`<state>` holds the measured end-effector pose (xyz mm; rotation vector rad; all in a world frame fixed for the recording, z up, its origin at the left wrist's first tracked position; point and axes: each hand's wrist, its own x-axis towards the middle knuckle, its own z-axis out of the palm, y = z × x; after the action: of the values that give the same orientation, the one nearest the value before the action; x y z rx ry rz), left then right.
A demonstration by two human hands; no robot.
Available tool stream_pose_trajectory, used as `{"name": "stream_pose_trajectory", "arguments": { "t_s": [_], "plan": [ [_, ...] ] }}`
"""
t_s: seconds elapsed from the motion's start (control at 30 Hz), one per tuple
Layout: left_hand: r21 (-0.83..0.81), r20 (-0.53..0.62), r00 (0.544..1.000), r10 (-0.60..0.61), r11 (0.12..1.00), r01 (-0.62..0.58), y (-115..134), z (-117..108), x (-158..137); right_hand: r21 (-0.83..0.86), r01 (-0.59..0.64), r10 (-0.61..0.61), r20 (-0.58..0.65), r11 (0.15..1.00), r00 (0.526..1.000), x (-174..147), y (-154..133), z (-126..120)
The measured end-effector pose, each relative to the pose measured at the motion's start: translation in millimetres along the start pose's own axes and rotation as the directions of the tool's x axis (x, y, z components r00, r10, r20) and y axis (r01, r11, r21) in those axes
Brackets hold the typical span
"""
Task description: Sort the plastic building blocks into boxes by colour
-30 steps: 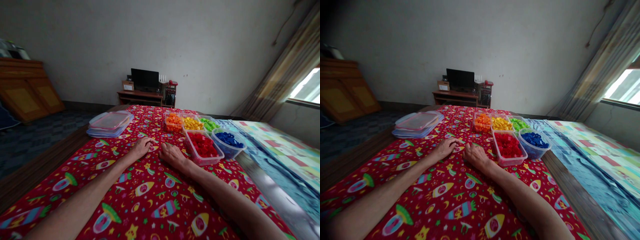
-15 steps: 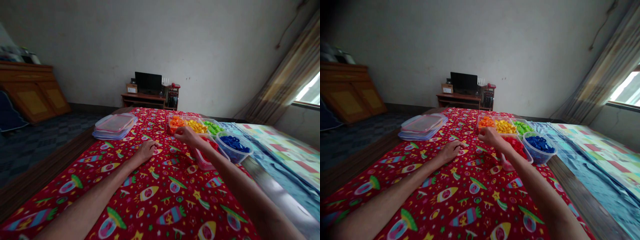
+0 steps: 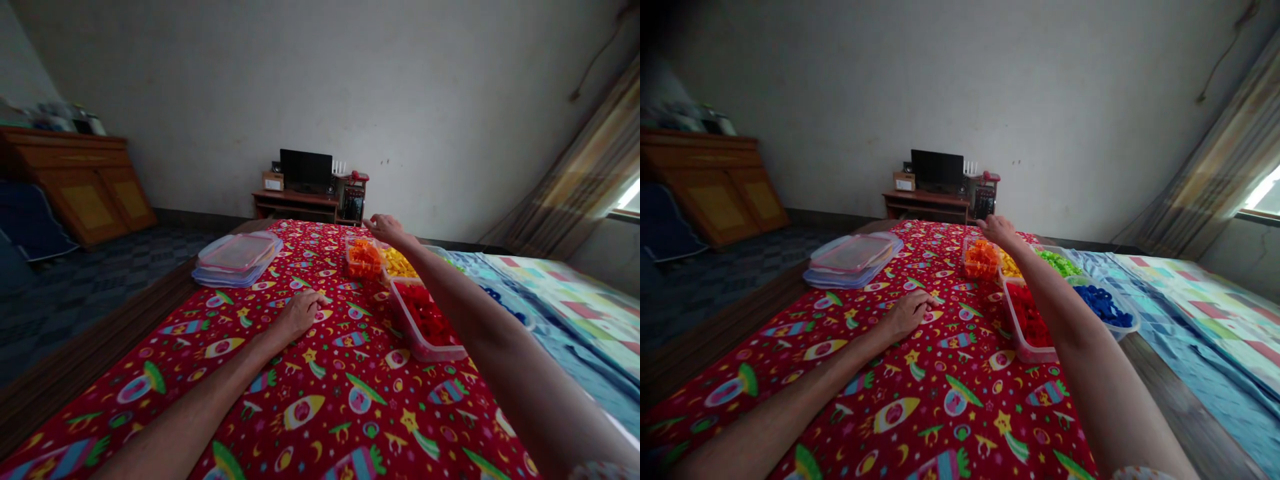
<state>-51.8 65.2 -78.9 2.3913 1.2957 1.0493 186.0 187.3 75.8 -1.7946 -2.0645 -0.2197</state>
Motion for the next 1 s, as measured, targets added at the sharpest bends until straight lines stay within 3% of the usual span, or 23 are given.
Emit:
{"name": "stream_pose_trajectory", "arguments": {
  "t_s": [0.1,0.23,0.47,0.57,0.67,0.8,0.87,1.0],
  "plan": [
    [0.003,0.001,1.0,0.02,1.0,-0.02,-0.3,0.8,0.5,0.046,0.009,-0.006,-0.079,0.999,0.997,-1.6,5.4,-4.3],
    [0.008,0.004,1.0,0.031,0.999,-0.031,-0.3,0.2,0.8,0.118,0.078,-0.072,-0.056,0.99,0.996,-22.4,12.2,-18.1],
    [0.039,0.0,0.998,0.059,0.998,-0.059,-0.3,0.4,0.4,0.294,0.235,-0.22,-0.084,0.927,0.972,-114.3,7.6,-43.5],
    [0.036,-0.009,0.998,0.067,0.997,-0.067,-0.3,0.9,0.3,0.373,0.326,-0.33,-0.055,0.869,0.942,-174.0,-2.3,-40.3],
    [0.037,-0.011,0.996,0.088,0.995,-0.088,0.4,0.9,-0.7,0.388,0.448,-0.487,0.002,0.805,0.873,-230.1,-12.9,-22.5],
    [0.048,-0.014,0.993,0.119,0.992,-0.118,0.4,0.9,-2.1,0.299,0.562,-0.604,0.068,0.771,0.794,-273.5,-18.4,-0.7],
    [0.054,-0.013,0.991,0.131,0.99,-0.131,-0.9,1.5,-2.0,0.265,0.566,-0.601,0.071,0.781,0.796,-277.7,-14.5,-2.7],
    [0.059,-0.006,0.991,0.132,0.99,-0.132,-4.2,3.6,-0.5,0.296,0.466,-0.478,-0.033,0.834,0.878,-254.3,9.3,-33.0]
  ]
}}
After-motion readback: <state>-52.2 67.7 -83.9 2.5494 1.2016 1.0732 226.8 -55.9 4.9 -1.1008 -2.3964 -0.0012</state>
